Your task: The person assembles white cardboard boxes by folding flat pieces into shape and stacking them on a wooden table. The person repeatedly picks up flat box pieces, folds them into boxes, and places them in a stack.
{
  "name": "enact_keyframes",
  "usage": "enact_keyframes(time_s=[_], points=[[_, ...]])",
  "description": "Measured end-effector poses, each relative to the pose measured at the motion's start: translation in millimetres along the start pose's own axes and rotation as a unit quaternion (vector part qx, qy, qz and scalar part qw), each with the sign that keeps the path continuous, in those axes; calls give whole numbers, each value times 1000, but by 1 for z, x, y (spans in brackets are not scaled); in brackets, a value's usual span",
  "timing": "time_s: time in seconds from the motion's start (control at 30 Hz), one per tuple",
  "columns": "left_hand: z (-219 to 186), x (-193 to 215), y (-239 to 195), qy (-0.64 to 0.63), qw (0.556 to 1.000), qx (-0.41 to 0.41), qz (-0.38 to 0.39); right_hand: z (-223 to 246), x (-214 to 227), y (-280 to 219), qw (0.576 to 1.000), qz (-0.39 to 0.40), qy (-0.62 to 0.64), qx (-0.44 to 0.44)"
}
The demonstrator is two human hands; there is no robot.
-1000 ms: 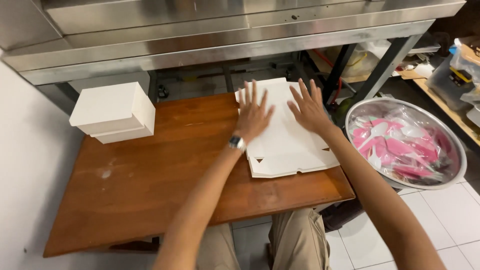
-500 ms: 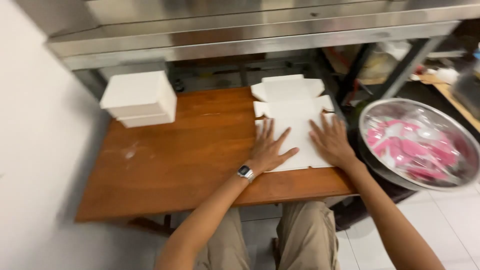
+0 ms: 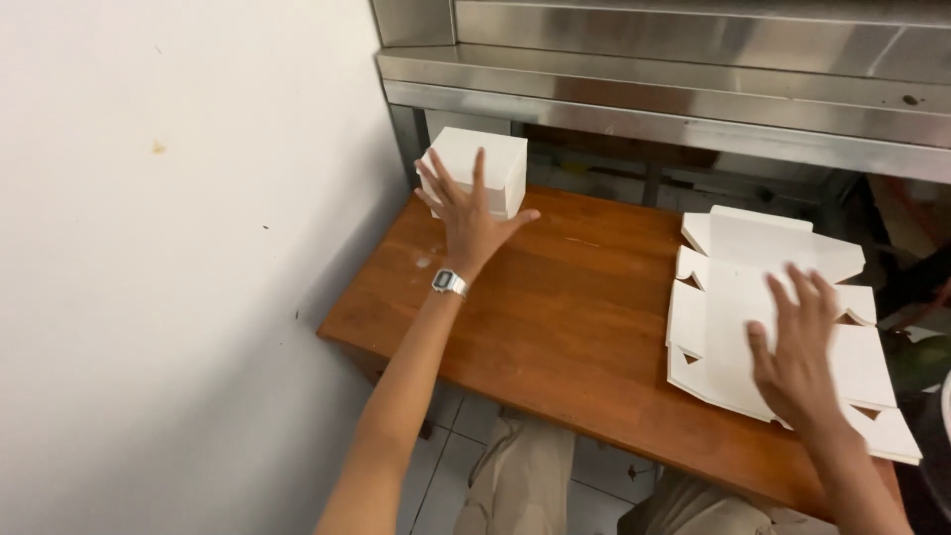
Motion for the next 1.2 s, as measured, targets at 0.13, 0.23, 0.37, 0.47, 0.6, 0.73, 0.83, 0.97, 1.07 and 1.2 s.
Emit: enact_keyframes(time_s=[0.13, 0.23, 0.37, 0.47, 0.6, 0.73, 0.83, 0.97, 1.07, 1.2], points=[[26, -17, 9, -56, 988, 138, 35, 34, -37, 36, 995, -25, 63, 71], [25, -4, 13, -76, 979, 187, 32, 39, -70, 52, 994, -24, 41, 100], [23, 1, 13, -77, 987, 138, -33, 45, -92, 63, 996, 43, 37, 72], [-21, 18, 18, -146, 986, 60, -46, 37, -100, 65, 995, 72, 66, 30], [-120, 37, 14, -327, 943, -53, 11, 26, -90, 73, 935, 67, 332, -107], [-193, 18, -5, -406, 905, -106, 68, -19, -97, 58, 826, -48, 529, -190], [-200, -14, -20, -501, 862, -30, 72, -40, -81, 51, 830, -119, 491, -237], [-207, -31, -35, -603, 749, 182, 204, -36, -64, 56, 847, -122, 452, -252], [-198, -42, -55, -667, 609, 348, 250, -11, -46, 62, 911, -111, 349, -189], [-167, -93, -79, -678, 568, 391, 254, 14, -31, 73, 960, -100, 249, -80]])
Point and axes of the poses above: each hand's wrist, its own y-axis towards the middle knuckle, its own x-axis out of the back of the hand, z = x × y, the point moved 10 cm from there along y, towards the middle knuckle, and after that the axes turned 9 degrees about -z, right-handed, at the moved point
